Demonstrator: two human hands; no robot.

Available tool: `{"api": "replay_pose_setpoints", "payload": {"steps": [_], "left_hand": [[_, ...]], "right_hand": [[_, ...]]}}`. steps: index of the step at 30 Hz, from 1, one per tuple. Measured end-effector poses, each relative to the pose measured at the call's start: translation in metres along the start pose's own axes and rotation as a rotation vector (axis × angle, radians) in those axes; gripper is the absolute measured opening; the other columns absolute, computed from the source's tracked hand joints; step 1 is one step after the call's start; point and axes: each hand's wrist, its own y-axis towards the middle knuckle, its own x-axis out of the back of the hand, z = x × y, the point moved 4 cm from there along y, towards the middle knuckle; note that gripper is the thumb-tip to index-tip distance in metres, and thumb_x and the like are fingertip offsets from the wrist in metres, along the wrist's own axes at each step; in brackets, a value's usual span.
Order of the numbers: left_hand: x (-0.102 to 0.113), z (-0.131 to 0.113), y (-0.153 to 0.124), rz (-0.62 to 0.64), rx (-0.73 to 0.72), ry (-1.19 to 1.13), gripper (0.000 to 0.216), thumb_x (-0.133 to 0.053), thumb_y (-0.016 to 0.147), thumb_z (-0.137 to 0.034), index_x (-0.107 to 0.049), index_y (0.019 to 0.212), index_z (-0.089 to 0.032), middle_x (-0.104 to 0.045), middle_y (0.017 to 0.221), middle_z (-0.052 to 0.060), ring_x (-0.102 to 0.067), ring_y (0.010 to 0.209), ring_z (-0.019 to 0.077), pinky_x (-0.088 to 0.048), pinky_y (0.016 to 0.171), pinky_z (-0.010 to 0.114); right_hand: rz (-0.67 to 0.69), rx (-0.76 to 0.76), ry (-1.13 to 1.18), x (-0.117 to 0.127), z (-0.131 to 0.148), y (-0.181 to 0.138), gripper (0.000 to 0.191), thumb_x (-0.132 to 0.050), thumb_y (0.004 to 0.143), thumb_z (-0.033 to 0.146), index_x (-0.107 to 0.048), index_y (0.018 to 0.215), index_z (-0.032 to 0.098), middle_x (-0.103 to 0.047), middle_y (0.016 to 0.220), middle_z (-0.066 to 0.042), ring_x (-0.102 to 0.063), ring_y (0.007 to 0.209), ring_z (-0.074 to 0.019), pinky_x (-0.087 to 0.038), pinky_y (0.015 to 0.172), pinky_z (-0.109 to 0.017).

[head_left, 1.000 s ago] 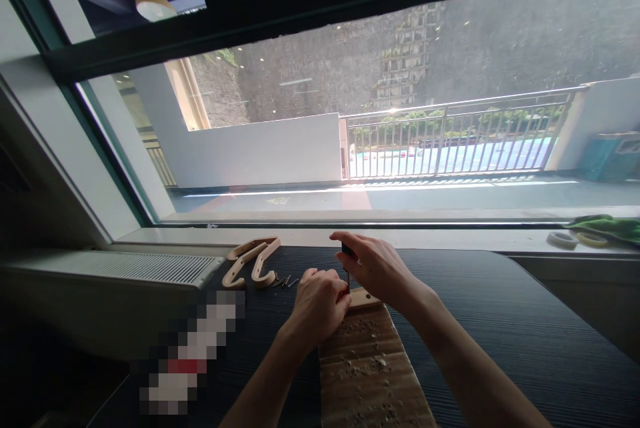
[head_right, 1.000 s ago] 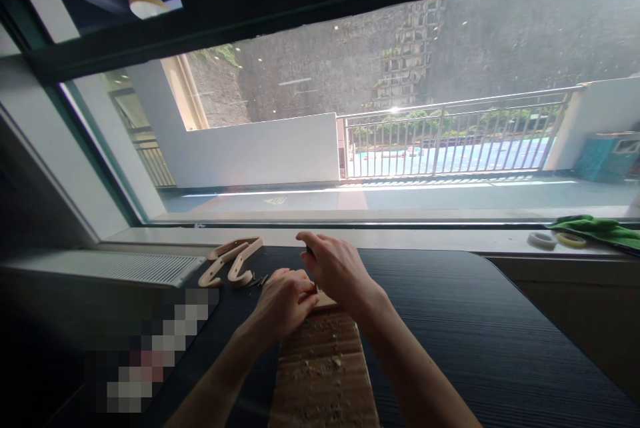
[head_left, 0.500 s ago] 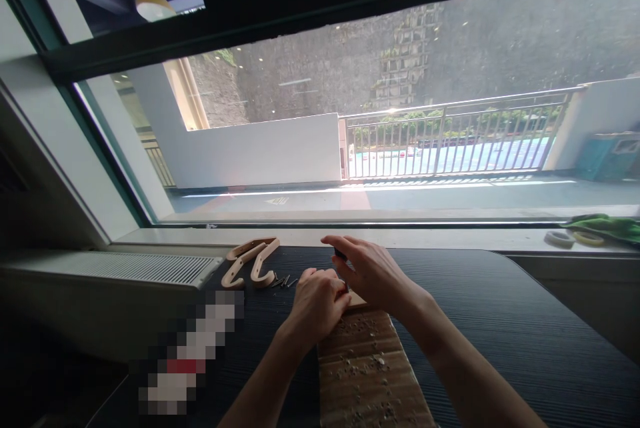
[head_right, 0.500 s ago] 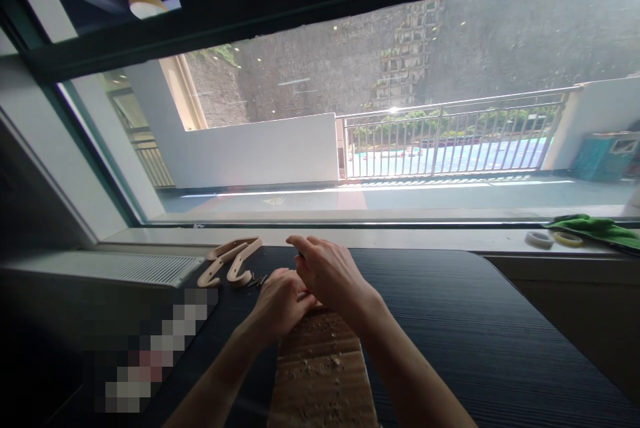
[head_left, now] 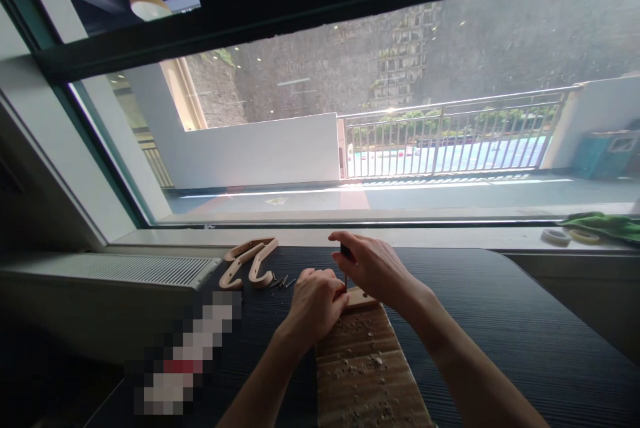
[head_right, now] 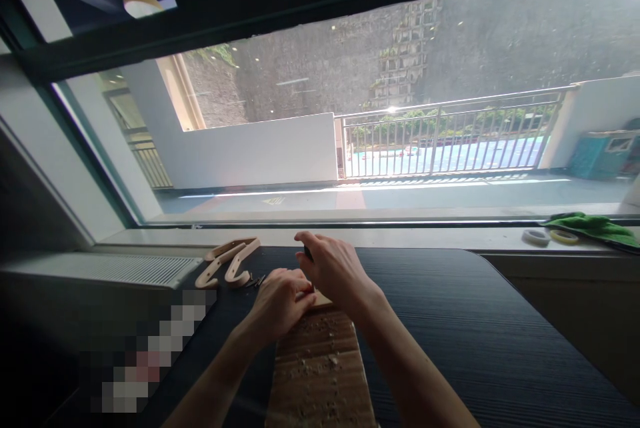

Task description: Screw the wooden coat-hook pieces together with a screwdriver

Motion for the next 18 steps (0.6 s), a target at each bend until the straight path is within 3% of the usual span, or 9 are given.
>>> {"api": "replay_pose_setpoints", "payload": {"steps": [4, 7, 18], "left_hand": [[-0.001, 0.001, 0.0, 0.0, -0.002, -0.025, 0.017, -0.052, 0.078, -0.027, -0.065, 0.069, -0.021, -0.063, 0.075, 0.002, -0.056, 0.075, 0.0178, -0.034, 0.075, 0.031], [-0.001, 0.001, 0.0, 0.004, 0.009, -0.006, 0.018, -0.053, 0.078, -0.028, -0.065, 0.067, -0.02, -0.063, 0.074, 0.003, -0.056, 0.074, 0.0185, -0.033, 0.073, 0.031], [-0.002, 0.002, -0.001, -0.011, -0.03, -0.011, 0.015, -0.052, 0.079, -0.029, -0.066, 0.076, -0.022, -0.063, 0.077, 0.002, -0.055, 0.077, 0.0191, -0.033, 0.074, 0.031]], "right_hand": [[0.009, 0.061, 0.111, -0.004, 0.005, -0.001, 0.04, -0.041, 0.083, 0.023, -0.046, 0.123, 0.024, -0.064, 0.095, -0.004, -0.057, 0.071, -0.0124, -0.034, 0.059, -0.022], [0.011, 0.054, 0.106, -0.008, 0.007, -0.001, 0.041, -0.041, 0.084, 0.023, -0.044, 0.125, 0.024, -0.065, 0.087, -0.004, -0.057, 0.068, -0.0135, -0.032, 0.056, -0.022], [-0.041, 0.036, 0.071, -0.014, -0.001, 0.003, 0.03, -0.044, 0.084, 0.028, -0.048, 0.113, 0.024, -0.065, 0.084, -0.002, -0.057, 0.068, -0.0145, -0.031, 0.056, -0.024]]}}
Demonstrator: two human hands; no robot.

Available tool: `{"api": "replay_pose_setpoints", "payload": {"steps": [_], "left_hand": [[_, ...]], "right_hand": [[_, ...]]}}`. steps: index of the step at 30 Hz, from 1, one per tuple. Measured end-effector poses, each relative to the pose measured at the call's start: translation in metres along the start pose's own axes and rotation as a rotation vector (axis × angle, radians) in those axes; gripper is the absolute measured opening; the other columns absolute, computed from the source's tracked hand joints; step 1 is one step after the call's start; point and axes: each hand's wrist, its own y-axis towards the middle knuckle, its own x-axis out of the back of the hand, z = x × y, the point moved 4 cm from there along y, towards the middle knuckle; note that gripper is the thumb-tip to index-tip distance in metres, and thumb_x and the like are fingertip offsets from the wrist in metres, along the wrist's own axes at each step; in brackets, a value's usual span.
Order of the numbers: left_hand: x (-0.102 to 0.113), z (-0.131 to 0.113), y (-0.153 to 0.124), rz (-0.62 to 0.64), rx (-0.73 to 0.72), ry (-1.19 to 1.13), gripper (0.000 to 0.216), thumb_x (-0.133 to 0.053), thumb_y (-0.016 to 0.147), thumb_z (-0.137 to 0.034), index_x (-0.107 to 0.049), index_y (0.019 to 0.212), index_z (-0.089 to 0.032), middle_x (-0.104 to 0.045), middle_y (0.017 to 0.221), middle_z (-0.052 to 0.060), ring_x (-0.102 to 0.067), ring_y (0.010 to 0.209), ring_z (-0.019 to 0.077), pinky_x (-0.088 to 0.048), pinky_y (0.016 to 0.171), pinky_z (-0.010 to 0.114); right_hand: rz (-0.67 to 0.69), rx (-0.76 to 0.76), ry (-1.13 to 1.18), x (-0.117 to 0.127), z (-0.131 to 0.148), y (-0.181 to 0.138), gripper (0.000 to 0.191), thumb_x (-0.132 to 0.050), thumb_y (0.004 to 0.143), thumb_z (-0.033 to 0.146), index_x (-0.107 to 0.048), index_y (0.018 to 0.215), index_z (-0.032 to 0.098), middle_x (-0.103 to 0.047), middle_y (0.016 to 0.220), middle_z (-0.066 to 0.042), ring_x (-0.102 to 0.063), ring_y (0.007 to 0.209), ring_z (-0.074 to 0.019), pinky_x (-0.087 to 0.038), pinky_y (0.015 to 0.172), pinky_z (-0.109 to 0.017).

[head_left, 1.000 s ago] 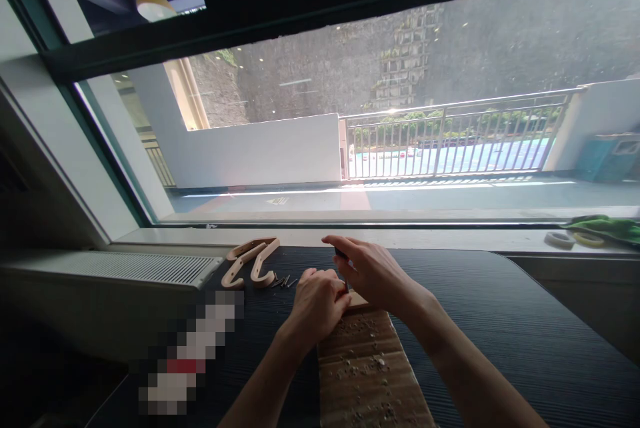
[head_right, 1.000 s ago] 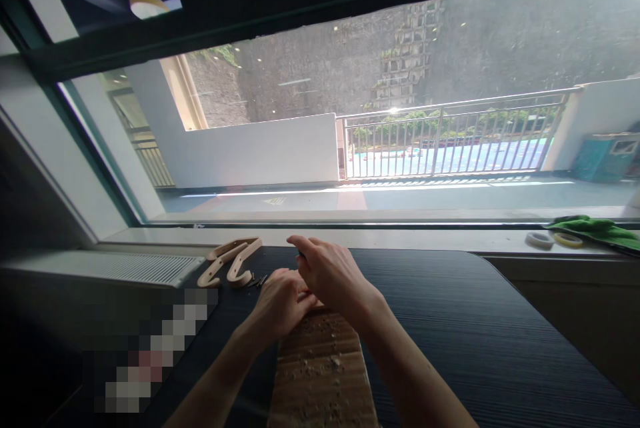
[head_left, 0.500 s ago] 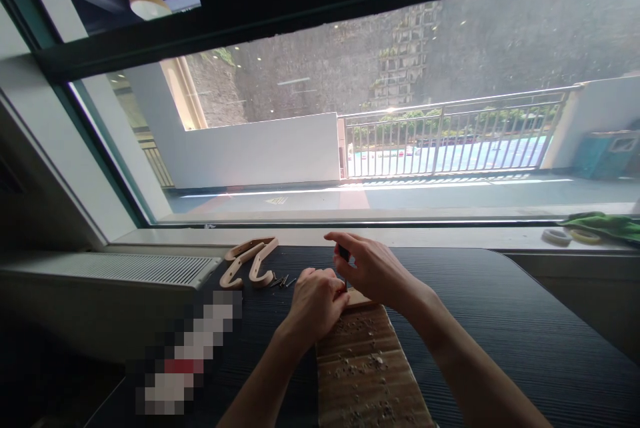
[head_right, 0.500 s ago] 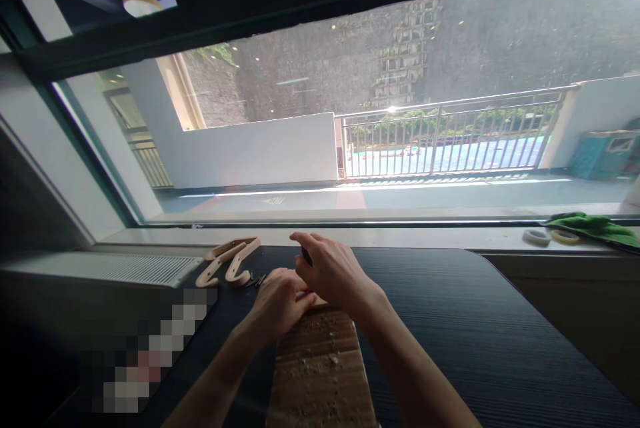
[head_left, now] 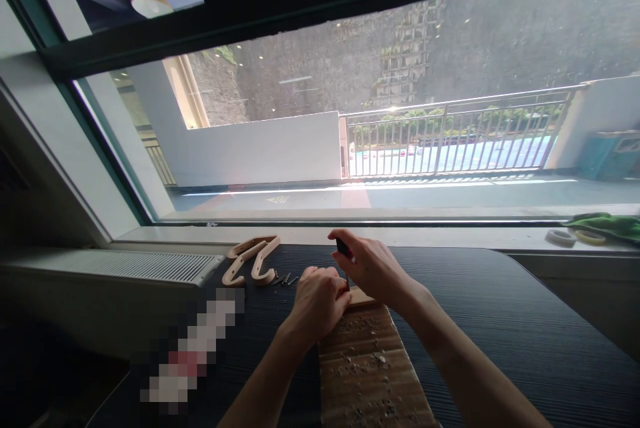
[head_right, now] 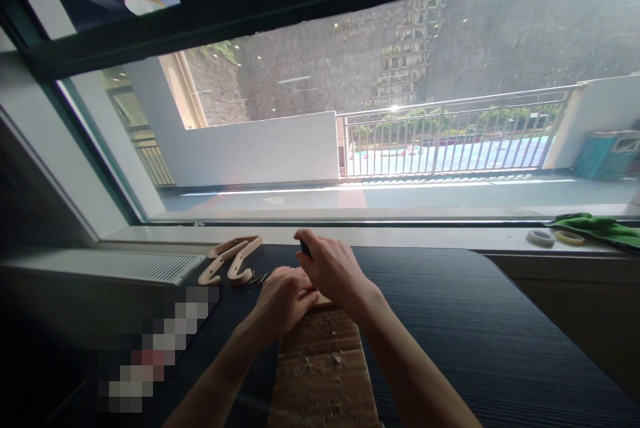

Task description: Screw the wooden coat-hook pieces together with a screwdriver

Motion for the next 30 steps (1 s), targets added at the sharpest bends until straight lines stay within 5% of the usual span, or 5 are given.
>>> {"api": "replay_pose_setpoints", "payload": {"steps": [30], "left_hand": [[0.0, 0.001, 0.0, -0.003, 0.001, -0.008, 0.016, -0.053, 0.079, -0.029, -0.064, 0.071, -0.021, -0.061, 0.074, 0.001, -0.054, 0.072, 0.0162, -0.031, 0.069, 0.029]], "right_hand": [[-0.008, 0.037, 0.092, 0.012, 0.0, -0.003, 0.042, -0.043, 0.081, 0.021, -0.049, 0.123, 0.023, -0.065, 0.1, -0.006, -0.06, 0.083, -0.017, -0.041, 0.068, -0.025]]}}
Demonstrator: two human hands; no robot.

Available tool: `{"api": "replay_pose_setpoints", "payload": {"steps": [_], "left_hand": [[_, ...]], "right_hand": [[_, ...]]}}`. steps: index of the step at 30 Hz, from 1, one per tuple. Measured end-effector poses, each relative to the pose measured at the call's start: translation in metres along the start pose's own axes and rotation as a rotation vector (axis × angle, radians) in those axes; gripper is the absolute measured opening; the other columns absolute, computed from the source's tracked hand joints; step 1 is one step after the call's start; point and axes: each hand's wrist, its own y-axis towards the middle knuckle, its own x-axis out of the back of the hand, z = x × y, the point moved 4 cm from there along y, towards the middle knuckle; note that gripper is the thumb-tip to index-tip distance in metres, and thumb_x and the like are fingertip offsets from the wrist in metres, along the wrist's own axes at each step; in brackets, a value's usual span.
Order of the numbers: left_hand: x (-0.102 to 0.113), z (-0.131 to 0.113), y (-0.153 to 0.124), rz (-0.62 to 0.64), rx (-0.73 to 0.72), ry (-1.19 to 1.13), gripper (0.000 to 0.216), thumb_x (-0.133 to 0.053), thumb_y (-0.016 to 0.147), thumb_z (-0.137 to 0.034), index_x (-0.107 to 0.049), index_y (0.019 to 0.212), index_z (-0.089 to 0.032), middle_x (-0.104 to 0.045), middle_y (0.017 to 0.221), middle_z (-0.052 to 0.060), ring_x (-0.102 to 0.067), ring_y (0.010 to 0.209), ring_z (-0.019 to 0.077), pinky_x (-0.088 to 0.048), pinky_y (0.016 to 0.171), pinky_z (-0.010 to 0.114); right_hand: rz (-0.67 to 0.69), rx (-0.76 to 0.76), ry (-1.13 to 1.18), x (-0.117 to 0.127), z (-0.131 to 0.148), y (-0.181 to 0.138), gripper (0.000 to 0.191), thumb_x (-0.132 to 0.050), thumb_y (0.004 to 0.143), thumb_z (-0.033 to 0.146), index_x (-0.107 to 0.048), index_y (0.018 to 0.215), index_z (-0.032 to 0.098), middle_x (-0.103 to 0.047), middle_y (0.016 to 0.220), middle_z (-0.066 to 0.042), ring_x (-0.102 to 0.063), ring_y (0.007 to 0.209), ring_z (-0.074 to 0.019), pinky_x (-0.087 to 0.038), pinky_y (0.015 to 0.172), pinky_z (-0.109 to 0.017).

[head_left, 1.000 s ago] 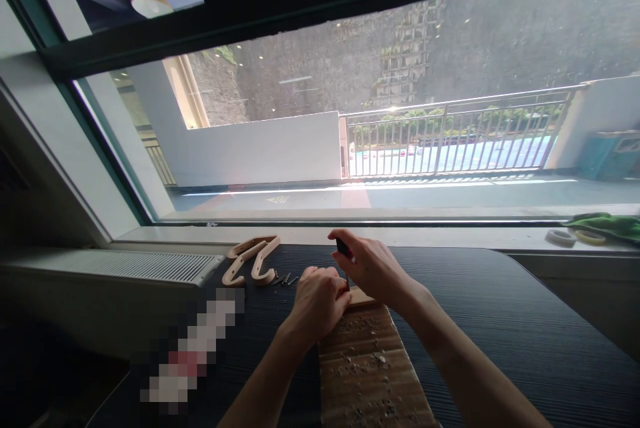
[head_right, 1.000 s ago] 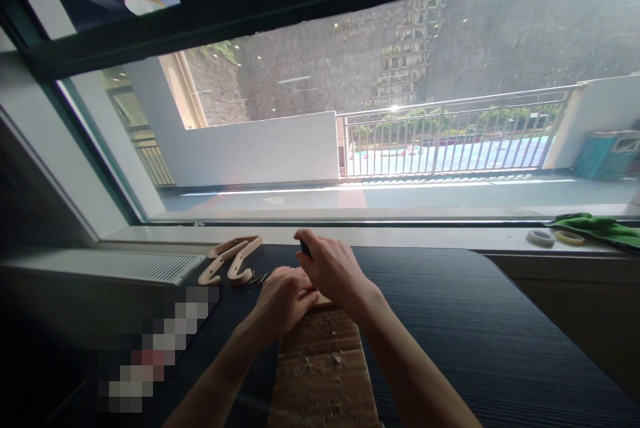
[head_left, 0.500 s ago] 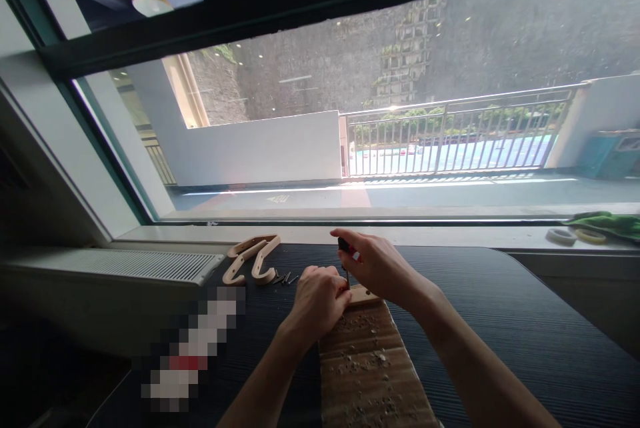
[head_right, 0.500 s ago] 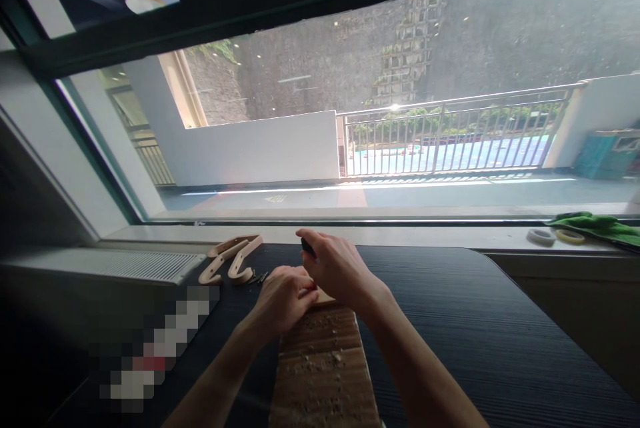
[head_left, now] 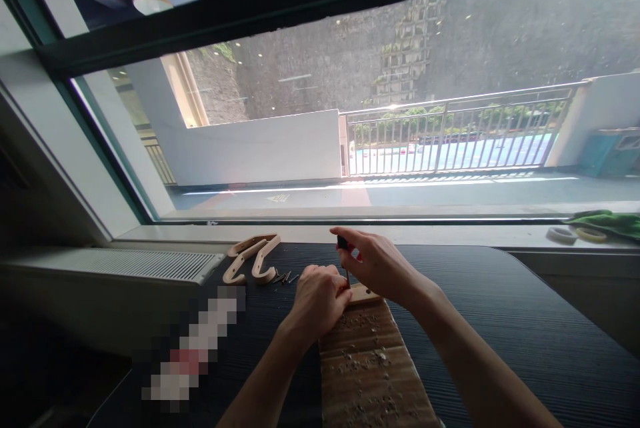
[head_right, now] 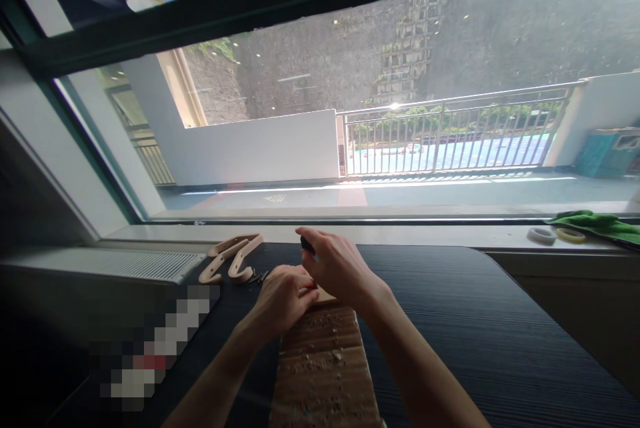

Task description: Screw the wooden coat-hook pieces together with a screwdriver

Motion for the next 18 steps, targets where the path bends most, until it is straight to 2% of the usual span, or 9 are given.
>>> {"api": "replay_pose_setpoints", "payload": {"steps": [18], "left_hand": [[0.0027, -0.0022, 0.0003, 0.031, 0.024, 0.039, 0.02, -0.051, 0.08, -0.029, -0.065, 0.069, -0.021, -0.06, 0.073, 0.002, -0.052, 0.07, 0.0157, -0.032, 0.068, 0.029]], "right_hand": [[-0.029, -0.045, -0.045, -0.0031, -0.0052, 0.0019, 0.031, -0.048, 0.082, 0.026, -0.053, 0.112, 0.021, -0.065, 0.089, -0.005, -0.057, 0.07, -0.0149, -0.036, 0.059, -0.025]]}}
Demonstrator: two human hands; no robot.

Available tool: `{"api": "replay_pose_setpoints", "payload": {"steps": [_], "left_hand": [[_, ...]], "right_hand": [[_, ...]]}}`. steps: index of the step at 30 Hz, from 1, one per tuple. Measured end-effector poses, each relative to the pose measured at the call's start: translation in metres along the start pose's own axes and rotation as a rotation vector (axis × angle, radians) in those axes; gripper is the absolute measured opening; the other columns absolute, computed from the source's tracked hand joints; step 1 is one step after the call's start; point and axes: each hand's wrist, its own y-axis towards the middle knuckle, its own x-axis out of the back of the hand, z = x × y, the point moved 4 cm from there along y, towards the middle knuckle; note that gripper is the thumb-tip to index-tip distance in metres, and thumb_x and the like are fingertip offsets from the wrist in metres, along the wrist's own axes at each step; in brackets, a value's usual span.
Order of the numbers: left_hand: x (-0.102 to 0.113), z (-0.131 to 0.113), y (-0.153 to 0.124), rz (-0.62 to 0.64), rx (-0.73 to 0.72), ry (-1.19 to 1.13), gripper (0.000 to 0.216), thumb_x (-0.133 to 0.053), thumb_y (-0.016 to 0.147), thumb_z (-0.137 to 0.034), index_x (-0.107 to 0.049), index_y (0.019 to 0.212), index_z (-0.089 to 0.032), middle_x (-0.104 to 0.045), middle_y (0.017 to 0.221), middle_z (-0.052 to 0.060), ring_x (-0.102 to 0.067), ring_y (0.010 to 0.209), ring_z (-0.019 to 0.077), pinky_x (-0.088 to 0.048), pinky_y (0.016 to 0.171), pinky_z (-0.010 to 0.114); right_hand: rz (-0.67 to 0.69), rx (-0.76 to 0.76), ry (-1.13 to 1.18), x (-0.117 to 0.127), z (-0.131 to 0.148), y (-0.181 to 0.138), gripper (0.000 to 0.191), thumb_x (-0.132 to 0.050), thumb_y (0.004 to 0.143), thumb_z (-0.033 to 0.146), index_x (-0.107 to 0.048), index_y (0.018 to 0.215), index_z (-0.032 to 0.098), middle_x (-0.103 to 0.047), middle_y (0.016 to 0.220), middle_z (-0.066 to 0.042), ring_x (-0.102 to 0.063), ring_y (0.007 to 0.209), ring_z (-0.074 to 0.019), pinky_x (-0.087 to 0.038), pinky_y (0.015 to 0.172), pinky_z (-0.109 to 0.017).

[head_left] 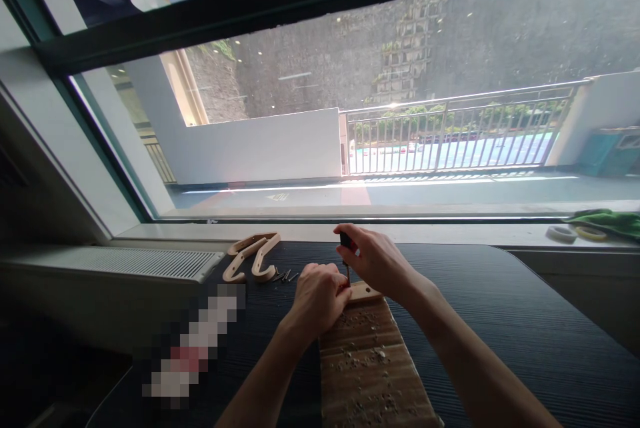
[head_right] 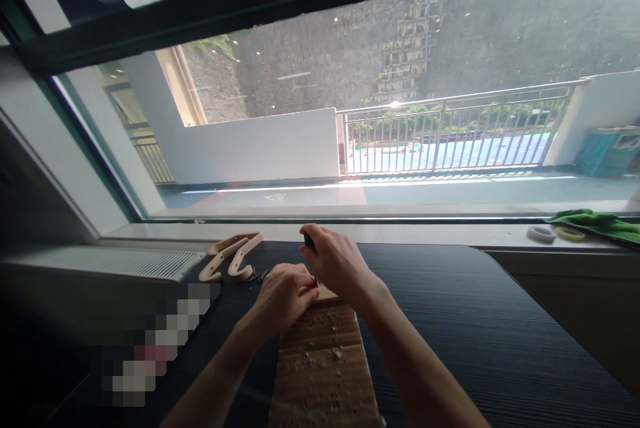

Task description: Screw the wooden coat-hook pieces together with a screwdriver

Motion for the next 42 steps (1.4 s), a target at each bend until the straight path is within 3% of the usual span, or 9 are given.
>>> {"api": "replay_pose_setpoints", "payload": {"steps": [7, 13, 18, 24, 33, 42], "left_hand": [[0.001, 0.0, 0.0, 0.003, 0.016, -0.036, 0.017, -0.053, 0.079, -0.029, -0.066, 0.071, -0.022, -0.061, 0.075, 0.001, -0.053, 0.072, 0.0162, -0.033, 0.07, 0.029], [0.0, 0.0, 0.0, -0.003, 0.007, -0.016, 0.018, -0.053, 0.079, -0.03, -0.066, 0.07, -0.021, -0.061, 0.074, 0.001, -0.053, 0.071, 0.0162, -0.032, 0.069, 0.029], [0.0, 0.0, 0.0, -0.005, 0.009, 0.002, 0.019, -0.052, 0.079, -0.03, -0.065, 0.07, -0.021, -0.061, 0.074, 0.002, -0.053, 0.072, 0.0171, -0.032, 0.068, 0.029], [0.0, 0.001, 0.001, 0.016, 0.007, -0.03, 0.019, -0.051, 0.08, -0.03, -0.066, 0.073, -0.021, -0.062, 0.076, 0.002, -0.054, 0.075, 0.0174, -0.033, 0.07, 0.029], [0.001, 0.0, 0.0, 0.03, 0.019, -0.014, 0.02, -0.049, 0.081, -0.031, -0.066, 0.075, -0.021, -0.061, 0.077, 0.002, -0.054, 0.073, 0.0172, -0.033, 0.071, 0.03], [0.001, 0.0, 0.001, 0.009, 0.005, -0.02, 0.018, -0.051, 0.08, -0.029, -0.066, 0.074, -0.021, -0.062, 0.075, 0.002, -0.054, 0.073, 0.0171, -0.033, 0.069, 0.029]], "right_hand": [[0.031, 0.035, 0.072, 0.006, 0.005, -0.002, 0.035, -0.039, 0.085, 0.023, -0.053, 0.117, 0.023, -0.065, 0.099, -0.005, -0.059, 0.072, -0.013, -0.039, 0.062, -0.023], [0.027, 0.019, 0.043, 0.001, 0.002, -0.001, 0.031, -0.044, 0.084, 0.028, -0.056, 0.113, 0.026, -0.067, 0.086, -0.002, -0.059, 0.068, -0.0132, -0.038, 0.06, -0.023], [0.02, 0.017, 0.012, 0.002, 0.005, 0.0, 0.03, -0.044, 0.084, 0.03, -0.056, 0.111, 0.025, -0.067, 0.084, -0.001, -0.058, 0.065, -0.0124, -0.036, 0.058, -0.023], [0.072, 0.048, 0.082, 0.003, 0.006, -0.002, 0.039, -0.042, 0.084, 0.024, -0.048, 0.122, 0.024, -0.066, 0.093, -0.004, -0.058, 0.072, -0.013, -0.038, 0.062, -0.023], [0.038, -0.012, 0.051, -0.003, -0.004, 0.001, 0.031, -0.044, 0.084, 0.031, -0.054, 0.113, 0.025, -0.067, 0.08, -0.002, -0.058, 0.064, -0.0133, -0.037, 0.058, -0.024], [0.055, 0.056, 0.125, 0.005, 0.006, -0.001, 0.039, -0.04, 0.084, 0.022, -0.049, 0.122, 0.024, -0.064, 0.101, -0.006, -0.059, 0.081, -0.0149, -0.042, 0.068, -0.025]]}}
